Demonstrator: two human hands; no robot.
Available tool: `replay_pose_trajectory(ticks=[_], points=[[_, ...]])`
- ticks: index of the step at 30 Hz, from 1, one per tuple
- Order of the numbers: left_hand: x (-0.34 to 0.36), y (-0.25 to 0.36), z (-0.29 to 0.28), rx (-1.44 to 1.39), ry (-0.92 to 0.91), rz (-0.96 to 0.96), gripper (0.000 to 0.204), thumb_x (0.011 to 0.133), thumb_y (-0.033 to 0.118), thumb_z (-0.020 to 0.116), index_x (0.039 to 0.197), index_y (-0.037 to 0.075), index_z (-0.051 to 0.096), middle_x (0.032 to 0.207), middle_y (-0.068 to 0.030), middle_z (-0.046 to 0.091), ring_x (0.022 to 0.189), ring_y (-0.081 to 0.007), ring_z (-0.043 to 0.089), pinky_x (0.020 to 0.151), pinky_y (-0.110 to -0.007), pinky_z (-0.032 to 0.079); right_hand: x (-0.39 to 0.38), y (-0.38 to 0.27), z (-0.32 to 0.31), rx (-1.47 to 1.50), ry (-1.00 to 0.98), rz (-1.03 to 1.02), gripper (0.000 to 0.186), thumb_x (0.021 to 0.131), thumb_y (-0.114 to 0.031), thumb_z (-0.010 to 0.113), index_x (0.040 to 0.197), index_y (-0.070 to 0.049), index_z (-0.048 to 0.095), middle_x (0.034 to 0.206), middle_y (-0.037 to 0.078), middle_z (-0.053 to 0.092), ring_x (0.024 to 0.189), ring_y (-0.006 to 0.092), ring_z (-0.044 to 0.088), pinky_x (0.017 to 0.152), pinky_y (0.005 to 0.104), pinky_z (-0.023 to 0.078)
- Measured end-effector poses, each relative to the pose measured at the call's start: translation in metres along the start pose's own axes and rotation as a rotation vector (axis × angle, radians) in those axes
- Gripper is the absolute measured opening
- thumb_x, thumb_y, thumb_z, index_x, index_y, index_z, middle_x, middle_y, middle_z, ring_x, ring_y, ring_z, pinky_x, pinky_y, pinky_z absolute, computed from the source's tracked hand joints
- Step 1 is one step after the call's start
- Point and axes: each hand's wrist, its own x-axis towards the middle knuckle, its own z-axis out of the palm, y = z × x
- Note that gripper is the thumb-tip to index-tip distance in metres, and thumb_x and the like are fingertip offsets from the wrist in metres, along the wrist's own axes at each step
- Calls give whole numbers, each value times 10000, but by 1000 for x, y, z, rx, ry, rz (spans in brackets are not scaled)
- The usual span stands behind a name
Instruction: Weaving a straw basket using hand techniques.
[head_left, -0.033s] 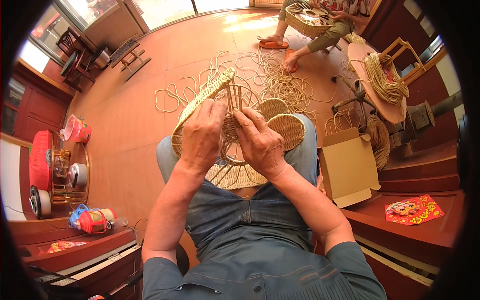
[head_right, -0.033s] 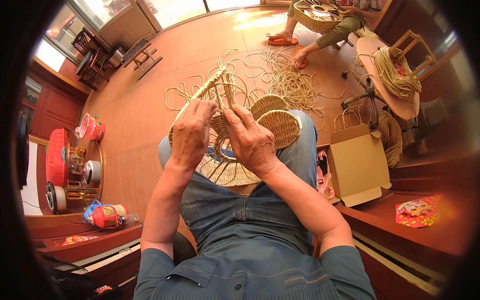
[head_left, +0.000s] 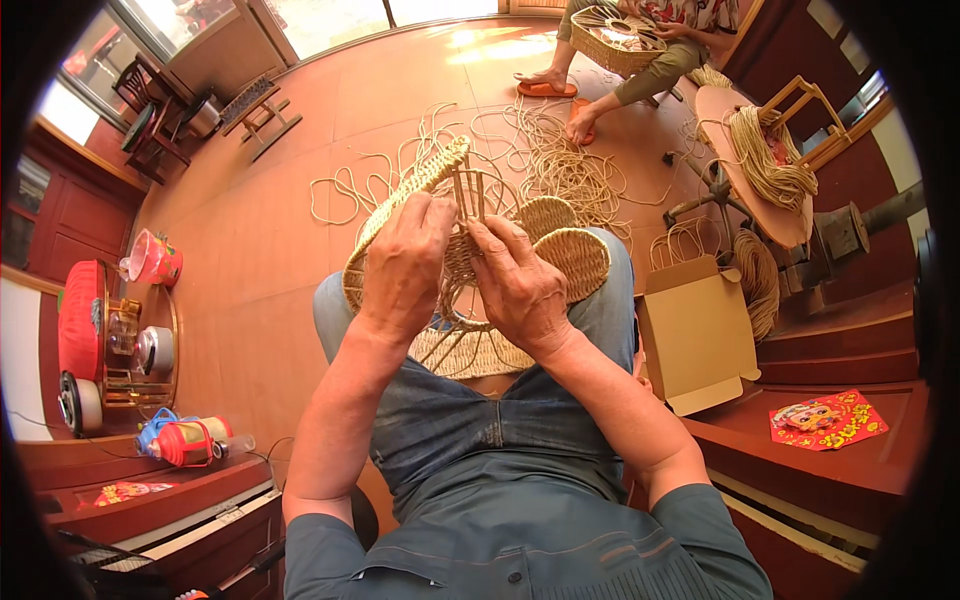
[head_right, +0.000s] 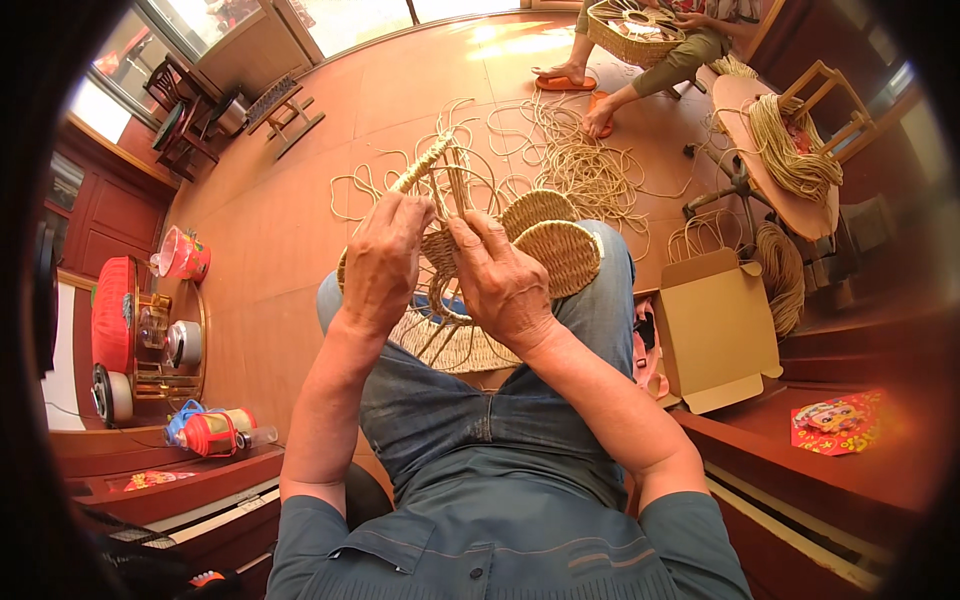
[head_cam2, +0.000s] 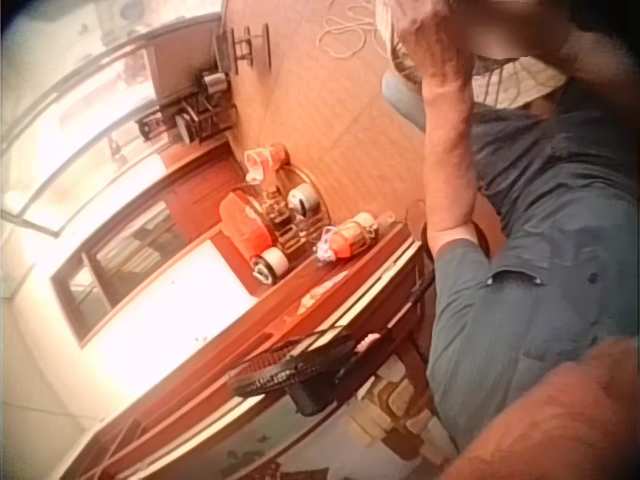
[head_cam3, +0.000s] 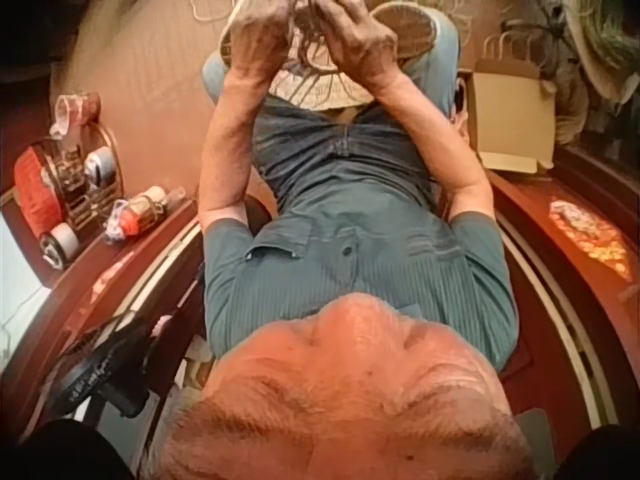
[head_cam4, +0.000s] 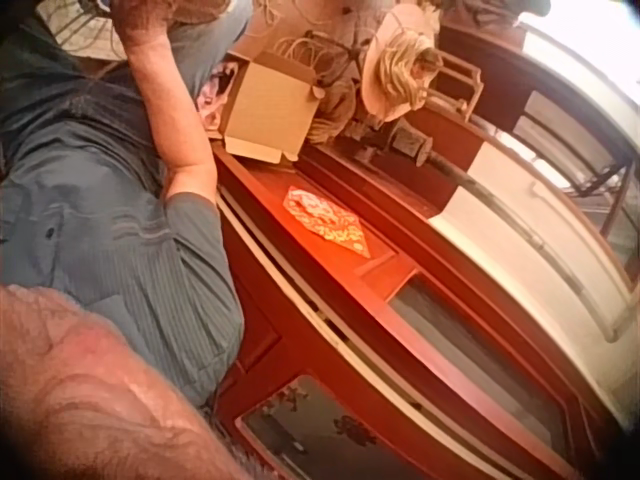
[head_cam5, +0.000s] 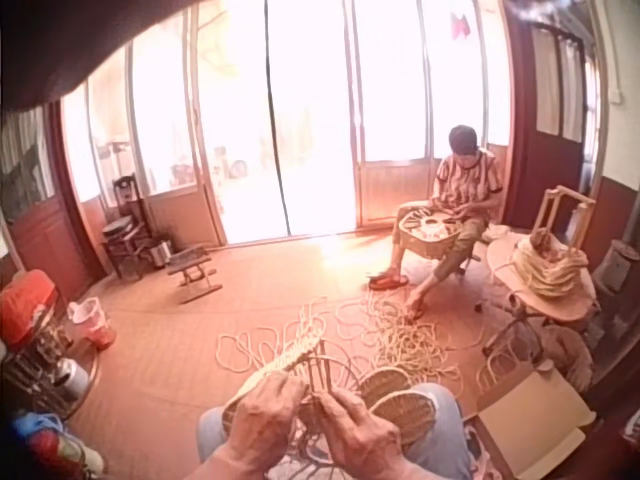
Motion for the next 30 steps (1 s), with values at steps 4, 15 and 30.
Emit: replay_pose_trajectory(ticks=[4, 15, 30], points=[[17, -8, 3, 39, -5, 185, 248, 943, 51, 666, 1190, 30, 683, 1126, -149, 657, 1054, -331, 717, 894, -430, 608, 0, -3, 0, -35, -36, -6, 478, 989, -76, 756, 1458, -35, 671, 1379, 165, 679, 1051, 342, 789, 838, 401, 642], [-6, 3, 6, -344, 166, -211, 300, 1038, 21, 718, 1331, 75, 689, 1031, -135, 771, 902, -341, 769, 770, -455, 596, 10, -12, -3, 35, -75, 109, 398, 1010, -125, 744, 1403, -103, 685, 1293, 150, 669, 1008, 358, 770, 804, 438, 630], [-15, -9, 3, -190, -82, -128, 606, 1024, -43, 663, 1596, 85, 508, 1069, -128, 779, 983, -350, 776, 853, -474, 616, 19, -15, -5, 92, -94, 167, 275, 1024, -106, 722, 1296, -71, 710, 1224, 157, 722, 1014, 385, 760, 810, 463, 625]])
